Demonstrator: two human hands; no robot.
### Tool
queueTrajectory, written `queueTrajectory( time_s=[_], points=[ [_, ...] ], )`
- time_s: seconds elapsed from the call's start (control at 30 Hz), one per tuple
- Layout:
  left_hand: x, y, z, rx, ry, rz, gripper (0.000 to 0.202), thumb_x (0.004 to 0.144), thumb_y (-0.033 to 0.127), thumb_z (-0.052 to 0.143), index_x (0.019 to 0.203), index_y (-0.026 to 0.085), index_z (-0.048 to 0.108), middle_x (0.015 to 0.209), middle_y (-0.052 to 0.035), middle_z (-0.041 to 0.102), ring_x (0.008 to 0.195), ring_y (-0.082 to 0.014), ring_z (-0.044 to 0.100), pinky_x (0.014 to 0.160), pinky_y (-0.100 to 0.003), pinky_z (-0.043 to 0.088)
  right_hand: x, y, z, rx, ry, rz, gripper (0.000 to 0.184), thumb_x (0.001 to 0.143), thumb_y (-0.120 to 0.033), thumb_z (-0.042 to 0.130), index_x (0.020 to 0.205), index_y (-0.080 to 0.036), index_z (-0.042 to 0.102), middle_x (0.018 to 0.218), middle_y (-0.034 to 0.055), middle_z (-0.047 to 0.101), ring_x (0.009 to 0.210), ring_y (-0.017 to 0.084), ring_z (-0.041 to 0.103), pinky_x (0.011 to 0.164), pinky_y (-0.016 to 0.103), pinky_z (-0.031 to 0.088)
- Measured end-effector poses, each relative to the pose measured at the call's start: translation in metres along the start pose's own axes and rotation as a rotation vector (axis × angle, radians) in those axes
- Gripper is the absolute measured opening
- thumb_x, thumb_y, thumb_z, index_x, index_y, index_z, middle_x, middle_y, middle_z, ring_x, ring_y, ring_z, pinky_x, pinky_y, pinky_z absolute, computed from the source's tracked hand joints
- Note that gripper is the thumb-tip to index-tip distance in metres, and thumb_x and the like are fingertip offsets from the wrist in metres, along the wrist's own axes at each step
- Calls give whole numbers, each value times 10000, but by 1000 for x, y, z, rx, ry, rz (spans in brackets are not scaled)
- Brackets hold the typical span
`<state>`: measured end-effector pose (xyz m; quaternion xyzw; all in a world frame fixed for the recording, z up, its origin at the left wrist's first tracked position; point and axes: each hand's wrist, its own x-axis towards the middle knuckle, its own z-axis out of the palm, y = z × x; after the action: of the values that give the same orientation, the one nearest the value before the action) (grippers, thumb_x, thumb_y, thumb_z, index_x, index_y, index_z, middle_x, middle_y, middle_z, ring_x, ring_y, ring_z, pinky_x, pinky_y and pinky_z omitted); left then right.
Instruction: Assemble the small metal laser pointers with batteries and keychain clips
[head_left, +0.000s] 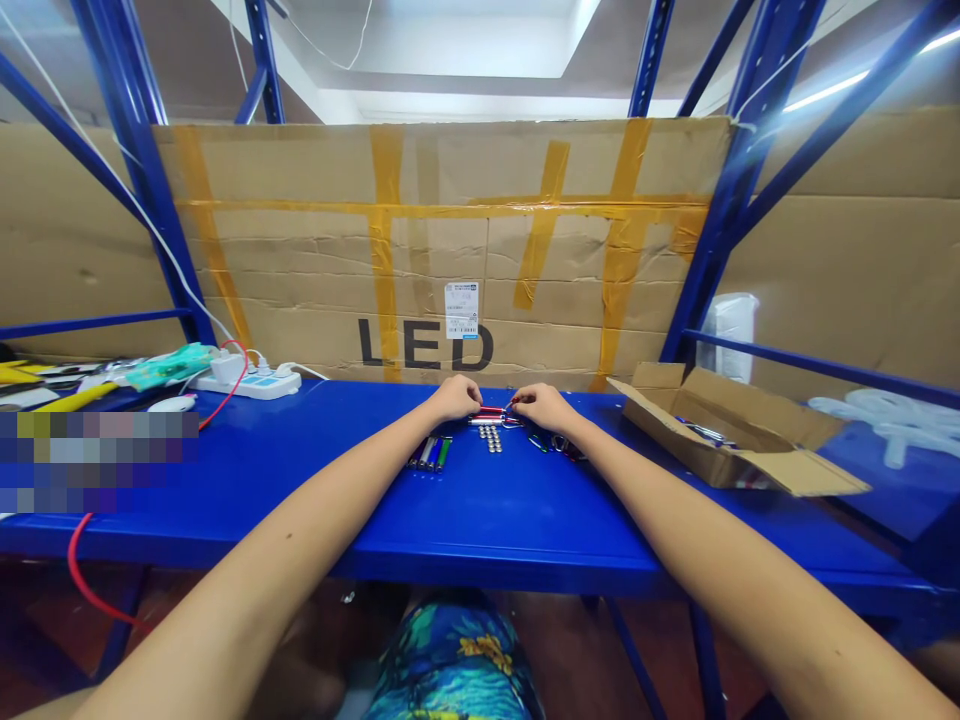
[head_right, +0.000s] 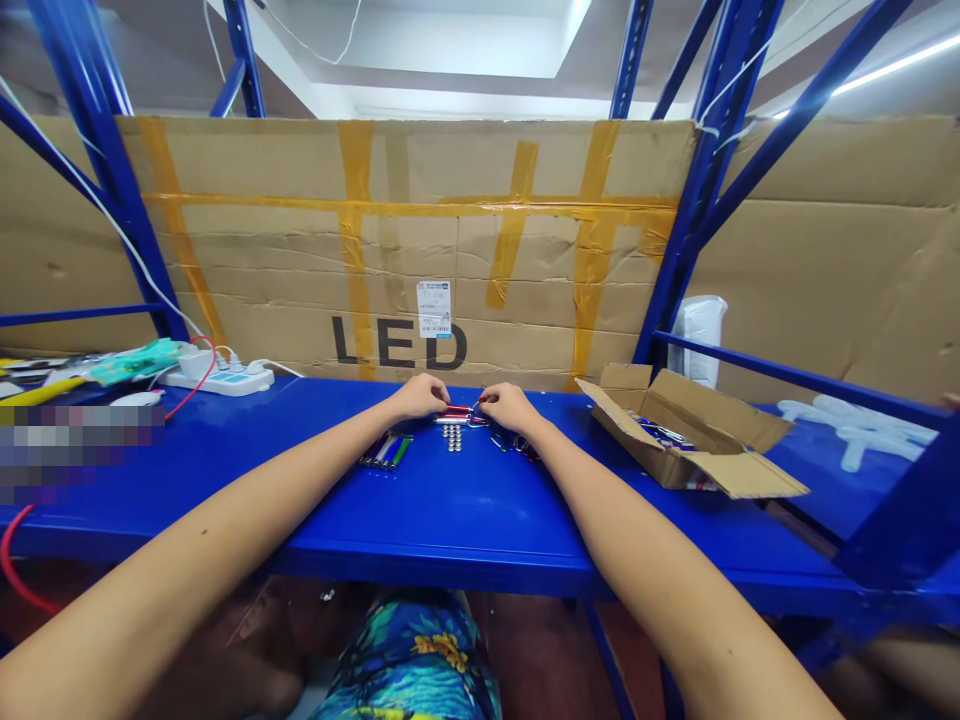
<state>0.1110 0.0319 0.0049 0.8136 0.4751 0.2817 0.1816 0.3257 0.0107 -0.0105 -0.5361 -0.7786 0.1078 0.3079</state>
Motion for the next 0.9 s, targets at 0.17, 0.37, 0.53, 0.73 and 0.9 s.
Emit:
queueTrajectory(
  time_s=[0.17, 0.37, 0.53, 0.73, 0.9],
  points=[
    [1, 0, -1, -8, -49, -10, 244, 621, 65, 636, 825, 144, 743, 824, -55, 735, 741, -163, 639, 655, -240, 469, 0, 2, -1, -3, -62, -24, 231, 788, -173, 571, 910, -168, 767, 835, 44, 752, 736, 158, 650, 696, 236, 456],
    [-2, 5, -2, -31, -99, -38, 241, 608, 31, 596, 769, 135, 743, 808, -61, 734, 762, -167, 637, 669, -234, 467, -2, 3, -3, 17, -110, -44, 243, 768, -149, 563, 885, -179, 773, 856, 36, 754, 755, 159, 652, 733, 237, 478],
    [-4, 5, -3, -36, -104, -46, 185, 651, 92, 603, 756, 132, 749, 808, -68, 733, 770, -176, 636, 670, -246, 462, -4, 2, -6, 60, -164, -38, 320, 717, -89, 526, 912, -167, 767, 893, 44, 756, 784, 166, 658, 765, 245, 492],
    [-2, -2, -2, -52, -129, -13, 175, 655, 157, 646, 788, 140, 758, 782, -54, 729, 732, -170, 627, 662, -259, 457, -7, 0, -8, 66, -192, -72, 325, 718, -95, 512, 882, -189, 776, 926, 35, 761, 864, 182, 666, 829, 252, 490],
    [0, -6, 0, -60, -128, 11, 166, 648, 149, 664, 786, 144, 755, 808, -50, 736, 756, -167, 632, 711, -263, 465, -10, -4, -9, 32, -193, -78, 347, 749, -103, 490, 937, -190, 768, 948, 32, 757, 869, 179, 664, 815, 246, 483]
  ],
)
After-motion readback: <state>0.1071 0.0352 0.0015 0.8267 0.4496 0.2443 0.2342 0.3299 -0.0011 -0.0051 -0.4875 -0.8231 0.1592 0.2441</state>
